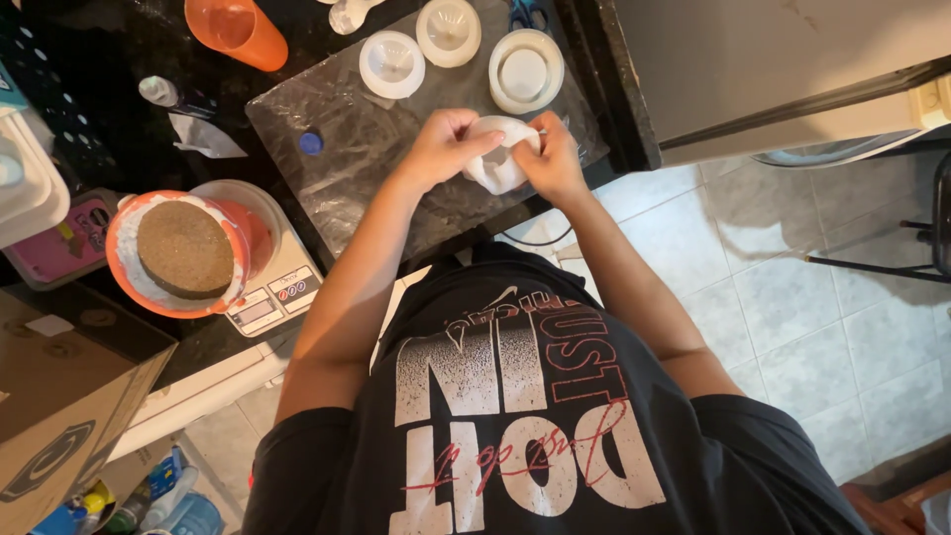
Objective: Cleaning and wiping silicone candle molds with a cloth.
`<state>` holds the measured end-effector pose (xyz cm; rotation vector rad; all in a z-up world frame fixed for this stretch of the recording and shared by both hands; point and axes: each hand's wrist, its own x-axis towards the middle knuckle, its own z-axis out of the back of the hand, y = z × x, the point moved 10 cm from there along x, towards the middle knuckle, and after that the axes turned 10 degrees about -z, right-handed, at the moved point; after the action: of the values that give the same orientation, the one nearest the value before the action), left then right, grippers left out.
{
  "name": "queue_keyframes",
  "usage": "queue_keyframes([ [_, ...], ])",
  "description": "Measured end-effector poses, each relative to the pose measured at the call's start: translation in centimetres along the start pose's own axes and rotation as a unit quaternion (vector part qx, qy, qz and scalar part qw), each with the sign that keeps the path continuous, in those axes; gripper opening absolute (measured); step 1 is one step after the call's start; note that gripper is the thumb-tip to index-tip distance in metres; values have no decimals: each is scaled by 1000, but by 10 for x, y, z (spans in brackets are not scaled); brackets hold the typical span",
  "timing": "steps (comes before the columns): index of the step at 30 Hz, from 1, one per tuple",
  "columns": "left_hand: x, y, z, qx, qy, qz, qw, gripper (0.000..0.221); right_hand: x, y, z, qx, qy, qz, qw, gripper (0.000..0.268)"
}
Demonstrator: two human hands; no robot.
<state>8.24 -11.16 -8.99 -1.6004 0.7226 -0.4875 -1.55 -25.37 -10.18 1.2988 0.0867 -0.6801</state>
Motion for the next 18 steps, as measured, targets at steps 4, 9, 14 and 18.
queue_keyframes([
  [4, 2, -6, -6, 198, -26, -104, 974, 38, -14, 17, 5, -39, -23, 15, 999, 19],
  [9, 5, -32, -20, 398, -11, -73, 914, 39, -20, 17, 15, -120, -97, 18, 988, 22],
  [14, 1, -48, -26, 446, 41, -58, 892, 31, -22, 17, 17, -133, -121, 30, 983, 25],
  [18, 3, -31, -22, 476, 63, -55, 875, 28, -20, 17, 18, -119, -137, 47, 982, 25],
])
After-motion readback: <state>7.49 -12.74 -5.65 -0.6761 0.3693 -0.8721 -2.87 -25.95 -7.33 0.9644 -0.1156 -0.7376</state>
